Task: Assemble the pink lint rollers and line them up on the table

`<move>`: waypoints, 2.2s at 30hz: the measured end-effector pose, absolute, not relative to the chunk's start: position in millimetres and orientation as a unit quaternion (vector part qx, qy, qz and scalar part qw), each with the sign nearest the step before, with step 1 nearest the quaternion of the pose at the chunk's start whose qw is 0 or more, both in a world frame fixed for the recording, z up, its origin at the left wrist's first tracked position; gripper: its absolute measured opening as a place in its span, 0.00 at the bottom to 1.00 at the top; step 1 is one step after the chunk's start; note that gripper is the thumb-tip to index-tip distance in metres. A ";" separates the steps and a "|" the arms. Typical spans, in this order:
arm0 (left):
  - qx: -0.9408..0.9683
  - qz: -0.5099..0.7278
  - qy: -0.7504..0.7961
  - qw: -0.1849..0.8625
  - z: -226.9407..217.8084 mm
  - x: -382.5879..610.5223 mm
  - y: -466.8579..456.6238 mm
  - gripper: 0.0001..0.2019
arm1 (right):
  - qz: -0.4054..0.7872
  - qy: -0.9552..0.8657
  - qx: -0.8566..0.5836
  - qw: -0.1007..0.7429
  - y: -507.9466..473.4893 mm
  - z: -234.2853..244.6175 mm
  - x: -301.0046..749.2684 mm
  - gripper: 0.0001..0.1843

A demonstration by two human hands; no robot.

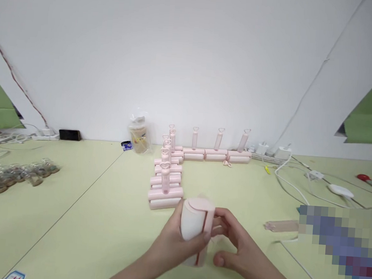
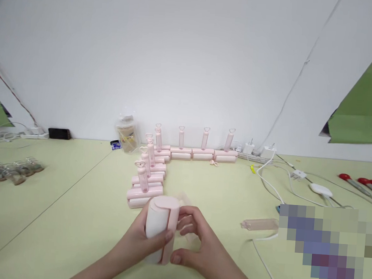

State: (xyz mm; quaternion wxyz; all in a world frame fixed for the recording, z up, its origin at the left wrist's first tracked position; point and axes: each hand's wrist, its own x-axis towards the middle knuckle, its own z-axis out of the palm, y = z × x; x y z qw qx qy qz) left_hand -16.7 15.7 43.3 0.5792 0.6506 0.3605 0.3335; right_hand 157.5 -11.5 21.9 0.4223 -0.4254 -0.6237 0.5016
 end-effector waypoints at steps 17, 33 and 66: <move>0.940 0.136 0.264 0.165 13.1 -5.5 61.4 0.16 | 0.412 -0.429 -0.532 0.603 -0.6 32.9 201.6 0.25; 0.722 0.256 0.360 0.533 -9.1 -26.0 41.5 0.30 | 0.239 -0.669 -0.563 0.423 -1.4 13.5 194.2 0.12; 0.776 0.265 0.296 0.490 -17.7 -32.5 44.8 0.29 | -0.098 -0.702 -0.703 0.057 -5.7 -5.1 309.5 0.27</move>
